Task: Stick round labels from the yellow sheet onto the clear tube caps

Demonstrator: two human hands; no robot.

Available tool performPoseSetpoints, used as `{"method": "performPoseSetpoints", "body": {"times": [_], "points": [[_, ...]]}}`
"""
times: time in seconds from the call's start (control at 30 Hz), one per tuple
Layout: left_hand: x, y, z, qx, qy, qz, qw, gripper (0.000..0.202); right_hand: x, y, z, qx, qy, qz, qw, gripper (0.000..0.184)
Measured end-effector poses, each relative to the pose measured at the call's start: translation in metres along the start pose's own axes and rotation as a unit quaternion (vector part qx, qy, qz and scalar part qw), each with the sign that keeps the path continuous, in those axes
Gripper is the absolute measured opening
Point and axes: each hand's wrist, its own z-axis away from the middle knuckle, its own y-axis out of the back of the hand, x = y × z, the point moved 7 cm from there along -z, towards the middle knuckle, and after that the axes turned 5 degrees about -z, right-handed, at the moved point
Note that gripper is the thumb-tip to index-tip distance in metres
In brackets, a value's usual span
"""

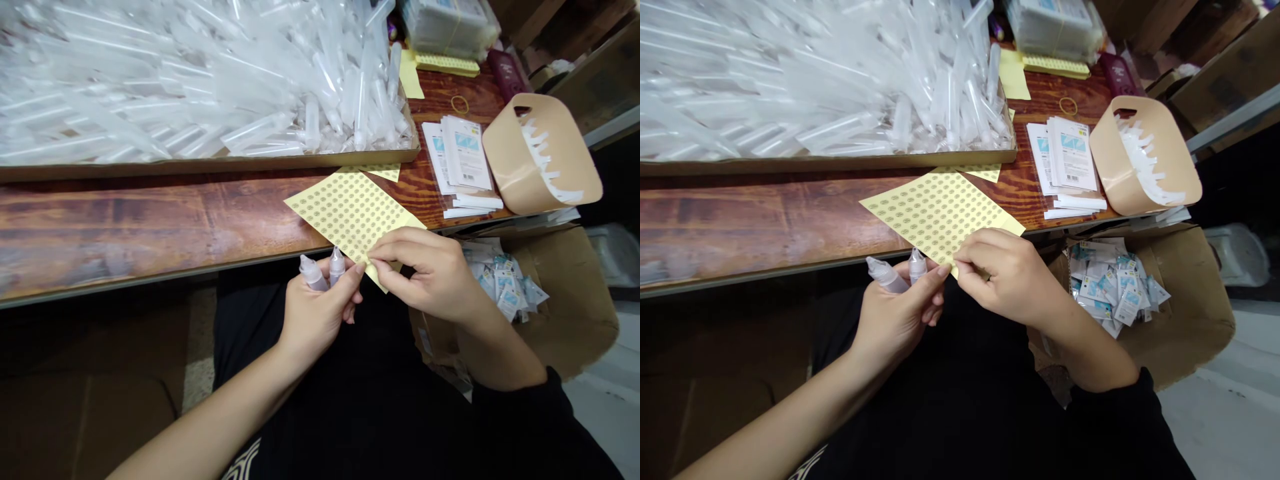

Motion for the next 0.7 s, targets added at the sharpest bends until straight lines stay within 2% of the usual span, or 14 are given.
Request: {"method": "performPoseSetpoints", "body": {"times": [0.27,0.5,0.7], "points": [[-0.0001,0.0019,0.0019,0.025,-0.017,-0.040,0.999,0.022,0.0044,-0.0049,-0.0037,-0.060,-0.034,0.013,0.998,0.018],[0.0010,0.0018,0.0002,0.010,-0.012,-0.028,0.999,0.023,0.0000,-0.0096,-0.0063,-0.030,-0.015,0.067,0.997,0.019],[-0.0018,0.0045,0.0003,0.010,0.003,-0.019,1.000,0.025,0.0028,-0.0069,-0.0073,-0.001,-0.021,0.019,1.000,0.017]]}}
